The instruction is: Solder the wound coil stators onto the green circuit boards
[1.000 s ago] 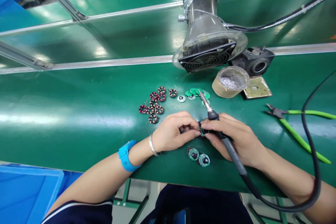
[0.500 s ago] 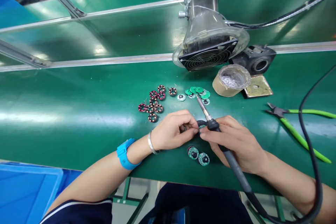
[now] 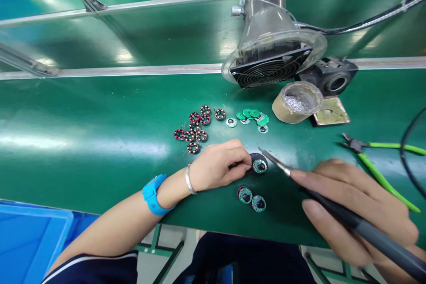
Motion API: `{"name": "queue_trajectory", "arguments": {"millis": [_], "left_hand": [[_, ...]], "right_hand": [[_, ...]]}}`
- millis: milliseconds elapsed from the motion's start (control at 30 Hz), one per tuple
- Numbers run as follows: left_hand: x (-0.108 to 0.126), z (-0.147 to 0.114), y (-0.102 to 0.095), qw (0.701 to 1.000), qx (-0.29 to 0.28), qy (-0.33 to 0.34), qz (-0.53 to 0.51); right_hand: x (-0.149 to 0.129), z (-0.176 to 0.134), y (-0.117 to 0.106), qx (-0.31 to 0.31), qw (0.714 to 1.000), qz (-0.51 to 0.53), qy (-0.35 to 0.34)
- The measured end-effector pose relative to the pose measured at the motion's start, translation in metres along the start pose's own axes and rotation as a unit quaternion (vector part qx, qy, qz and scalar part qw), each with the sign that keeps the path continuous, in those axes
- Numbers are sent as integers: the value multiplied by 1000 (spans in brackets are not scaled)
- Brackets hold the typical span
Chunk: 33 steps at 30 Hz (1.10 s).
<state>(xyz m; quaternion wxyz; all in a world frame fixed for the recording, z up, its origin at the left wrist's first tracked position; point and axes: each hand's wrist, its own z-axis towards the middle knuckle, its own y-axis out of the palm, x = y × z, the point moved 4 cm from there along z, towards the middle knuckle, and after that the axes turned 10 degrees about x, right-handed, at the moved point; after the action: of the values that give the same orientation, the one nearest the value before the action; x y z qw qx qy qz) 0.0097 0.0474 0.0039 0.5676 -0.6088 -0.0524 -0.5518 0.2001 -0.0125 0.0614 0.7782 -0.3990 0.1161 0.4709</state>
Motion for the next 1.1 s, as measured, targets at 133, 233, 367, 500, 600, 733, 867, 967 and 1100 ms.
{"name": "queue_trajectory", "arguments": {"millis": [133, 233, 367, 500, 600, 733, 867, 967, 1100], "left_hand": [[0, -1, 1, 1000, 9, 18, 18], [0, -1, 1, 999, 9, 25, 30], [0, -2, 1, 999, 10, 31, 40], [0, -2, 1, 998, 10, 38, 46], [0, -2, 1, 998, 10, 42, 48], [1, -2, 1, 998, 8, 43, 56], [1, -2, 2, 998, 5, 39, 58], [0, -3, 2, 998, 0, 33, 62], [0, -3, 2, 997, 1, 37, 68]], "right_hand": [[-6, -2, 2, -25, 999, 19, 26], [-5, -3, 5, -28, 999, 4, 25], [-5, -3, 8, -40, 999, -9, 7], [-5, -3, 7, -32, 999, -1, 9], [-5, -4, 8, -31, 999, 2, 10], [-4, -3, 9, -36, 999, -2, 14], [-4, -3, 8, -33, 999, -5, 8], [-4, -4, 8, -29, 1000, -6, 11], [-5, -3, 8, -23, 1000, 1, 12]]}}
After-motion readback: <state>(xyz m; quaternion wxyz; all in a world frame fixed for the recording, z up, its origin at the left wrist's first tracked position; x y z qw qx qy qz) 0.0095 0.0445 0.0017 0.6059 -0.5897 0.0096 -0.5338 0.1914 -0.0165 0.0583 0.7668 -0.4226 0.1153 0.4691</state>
